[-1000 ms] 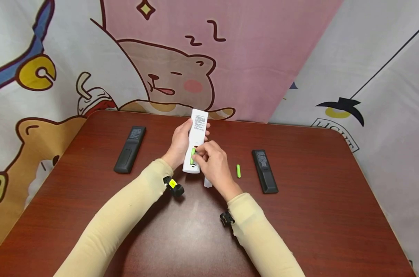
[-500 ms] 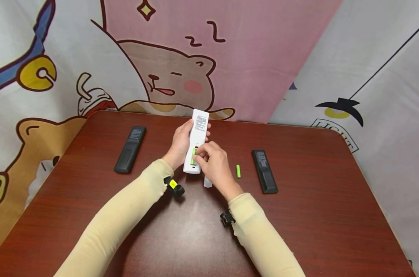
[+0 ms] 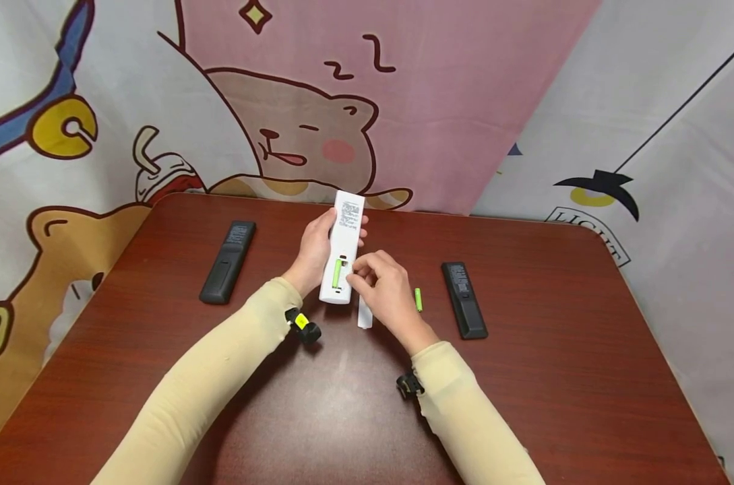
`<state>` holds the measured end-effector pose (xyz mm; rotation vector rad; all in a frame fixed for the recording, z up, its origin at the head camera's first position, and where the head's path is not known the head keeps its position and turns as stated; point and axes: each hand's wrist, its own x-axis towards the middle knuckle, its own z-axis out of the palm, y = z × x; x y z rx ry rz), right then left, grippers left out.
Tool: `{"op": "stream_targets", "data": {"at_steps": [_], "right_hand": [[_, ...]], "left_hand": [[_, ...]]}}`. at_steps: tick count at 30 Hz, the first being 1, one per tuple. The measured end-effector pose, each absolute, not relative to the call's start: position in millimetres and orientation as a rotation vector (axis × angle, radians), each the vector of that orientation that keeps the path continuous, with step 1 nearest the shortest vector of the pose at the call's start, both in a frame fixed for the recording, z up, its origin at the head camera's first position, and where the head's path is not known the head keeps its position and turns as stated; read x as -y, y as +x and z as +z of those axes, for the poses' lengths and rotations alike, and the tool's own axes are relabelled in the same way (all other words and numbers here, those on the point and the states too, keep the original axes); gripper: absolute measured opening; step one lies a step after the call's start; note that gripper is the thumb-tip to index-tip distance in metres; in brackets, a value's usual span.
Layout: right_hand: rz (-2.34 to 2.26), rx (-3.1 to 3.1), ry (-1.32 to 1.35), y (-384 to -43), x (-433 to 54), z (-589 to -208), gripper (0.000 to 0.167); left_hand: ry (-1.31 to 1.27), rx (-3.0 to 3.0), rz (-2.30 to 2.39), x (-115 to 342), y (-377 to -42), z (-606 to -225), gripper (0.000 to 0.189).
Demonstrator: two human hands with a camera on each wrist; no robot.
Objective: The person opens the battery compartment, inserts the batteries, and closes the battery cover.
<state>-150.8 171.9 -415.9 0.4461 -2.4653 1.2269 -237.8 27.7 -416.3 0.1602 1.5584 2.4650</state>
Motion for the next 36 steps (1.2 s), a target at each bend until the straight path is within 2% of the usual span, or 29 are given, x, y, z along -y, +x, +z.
{"op": "stream_targets", "data": {"at_steps": [36], "right_hand": [[1.031,2.658,0.346,-143.9,-229.1,-428.1,0.023]], "left_hand": [[0.138,-1.545,2.457,-24.9,-240.5,-417.2,0.045]]}}
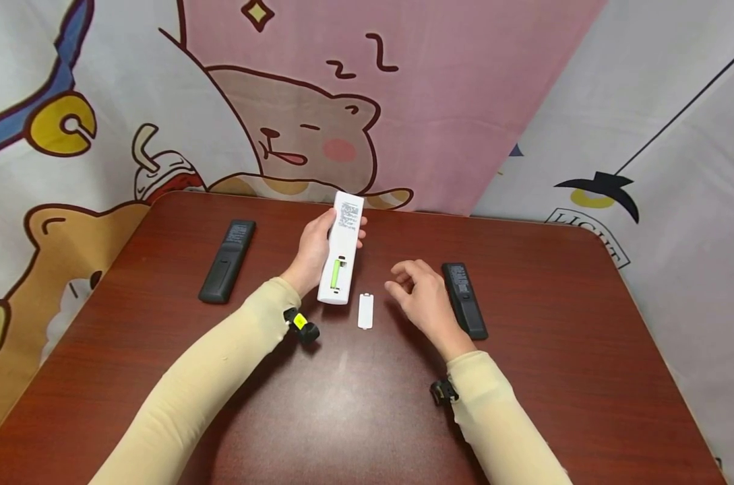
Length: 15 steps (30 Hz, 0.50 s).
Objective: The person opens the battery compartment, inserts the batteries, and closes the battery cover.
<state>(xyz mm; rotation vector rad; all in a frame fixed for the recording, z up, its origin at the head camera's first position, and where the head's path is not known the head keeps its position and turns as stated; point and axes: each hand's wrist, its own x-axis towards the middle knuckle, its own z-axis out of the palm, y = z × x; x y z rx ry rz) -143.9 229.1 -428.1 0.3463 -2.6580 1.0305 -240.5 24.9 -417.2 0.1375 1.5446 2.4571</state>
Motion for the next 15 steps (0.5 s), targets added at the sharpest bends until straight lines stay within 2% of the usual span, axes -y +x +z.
{"op": "stream_targets", "data": {"at_steps": [15], "right_hand": [[0.953,2.742,0.252,-140.3,-245.3,-429.8,0.017]], "left_hand": [[0.144,-1.523,2.456,-26.2,-241.0,-419.1,0.046]]}}
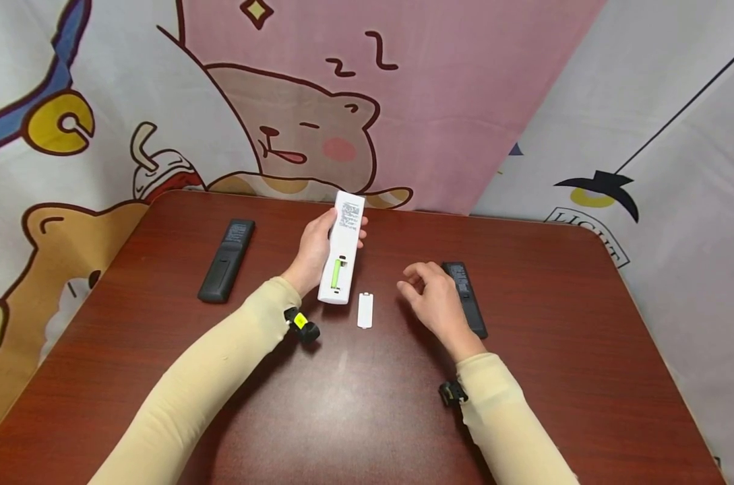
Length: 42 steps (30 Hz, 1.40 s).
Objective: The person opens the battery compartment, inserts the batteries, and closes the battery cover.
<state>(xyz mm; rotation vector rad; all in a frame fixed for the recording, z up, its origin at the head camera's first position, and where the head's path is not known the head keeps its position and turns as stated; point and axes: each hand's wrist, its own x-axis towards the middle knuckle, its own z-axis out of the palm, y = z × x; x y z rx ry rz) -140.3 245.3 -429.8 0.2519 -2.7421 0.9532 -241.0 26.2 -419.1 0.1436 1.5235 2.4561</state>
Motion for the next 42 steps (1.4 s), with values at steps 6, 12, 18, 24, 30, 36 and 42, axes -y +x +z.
{"op": "stream_targets", "data": {"at_steps": [6,12,18,24,30,36,42], "right_hand": [[0.926,2.811,0.205,-139.1,-251.0,-428.6,0.019],[0.895,2.871,0.159,-138.0,-256.7,-428.1,0.022],[0.865,2.945,0.121,-136.9,-259.5,-426.7,0.025],[0.829,3.021,0.078,-136.7,-259.6,-425.7,0.024],[0.824,3.04,0.061,-136.1,-260.0,-427.4,0.024],[0.797,3.097,0.018,-136.4,-259.2,-427.2,0.028],[0.778,3.142,-0.013,-137.1,-258.5,-427.1,0.03]], "left_hand": [[0.146,-1.516,2.466,-27.1,-240.2,-417.8,0.045],[0.143,-1.522,2.466,-28.2,-240.1,-417.8,0.045],[0.142,-1.537,2.458,-27.6,-240.1,-418.3,0.046],[0.134,-1.548,2.442,-27.4,-239.7,-419.2,0.045],[0.135,-1.521,2.452,-29.0,-239.8,-420.6,0.045],[0.135,-1.55,2.434,-28.2,-239.0,-420.3,0.045],[0.147,-1.582,2.415,-26.7,-238.0,-418.7,0.046]]}}
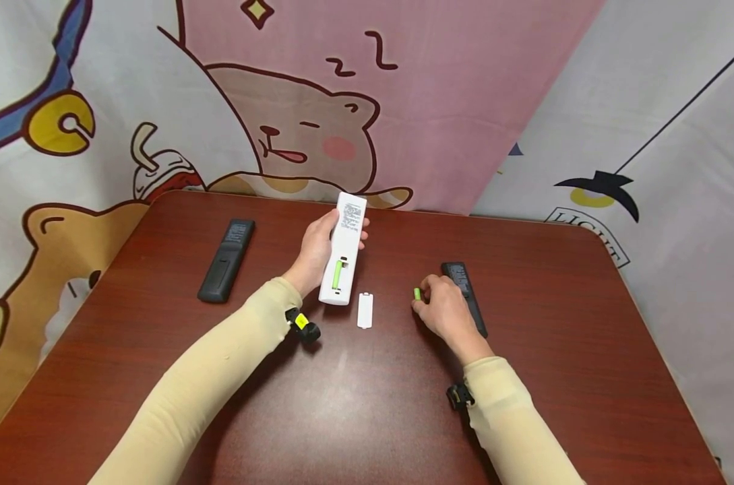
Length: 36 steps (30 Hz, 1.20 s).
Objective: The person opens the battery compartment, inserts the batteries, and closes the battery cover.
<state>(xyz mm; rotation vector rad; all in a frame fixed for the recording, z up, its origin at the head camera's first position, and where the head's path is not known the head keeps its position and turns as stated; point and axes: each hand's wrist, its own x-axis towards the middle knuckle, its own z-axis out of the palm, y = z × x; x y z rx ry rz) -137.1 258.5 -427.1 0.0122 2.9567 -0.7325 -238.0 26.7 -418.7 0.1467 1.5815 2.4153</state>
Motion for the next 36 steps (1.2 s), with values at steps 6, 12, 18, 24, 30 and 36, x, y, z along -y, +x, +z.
{"op": "stream_targets", "data": {"at_steps": [6,12,18,24,30,36], "right_hand": [[-0.723,-2.946,0.02,-137.4,-256.5,-426.7,0.029],[-0.702,-2.922,0.03,-139.5,-256.1,-427.7,0.029],[-0.661,-2.911,0.047,-140.3,-256.2,-427.5,0.028],[-0.642,-2.908,0.058,-140.4,-256.2,-427.3,0.026],[-0.651,-2.896,0.065,-140.4,-255.7,-426.3,0.024],[-0.679,-2.894,0.064,-140.3,-255.3,-425.8,0.022]], "left_hand": [[0.159,-1.572,2.421,-27.0,-238.7,-419.9,0.046],[0.141,-1.574,2.426,-26.9,-238.0,-419.8,0.045],[0.145,-1.549,2.433,-26.8,-238.4,-419.9,0.046],[0.14,-1.531,2.45,-27.0,-238.6,-420.4,0.046],[0.141,-1.528,2.462,-27.0,-239.0,-420.0,0.046],[0.138,-1.521,2.462,-27.2,-239.1,-420.4,0.046]]}}
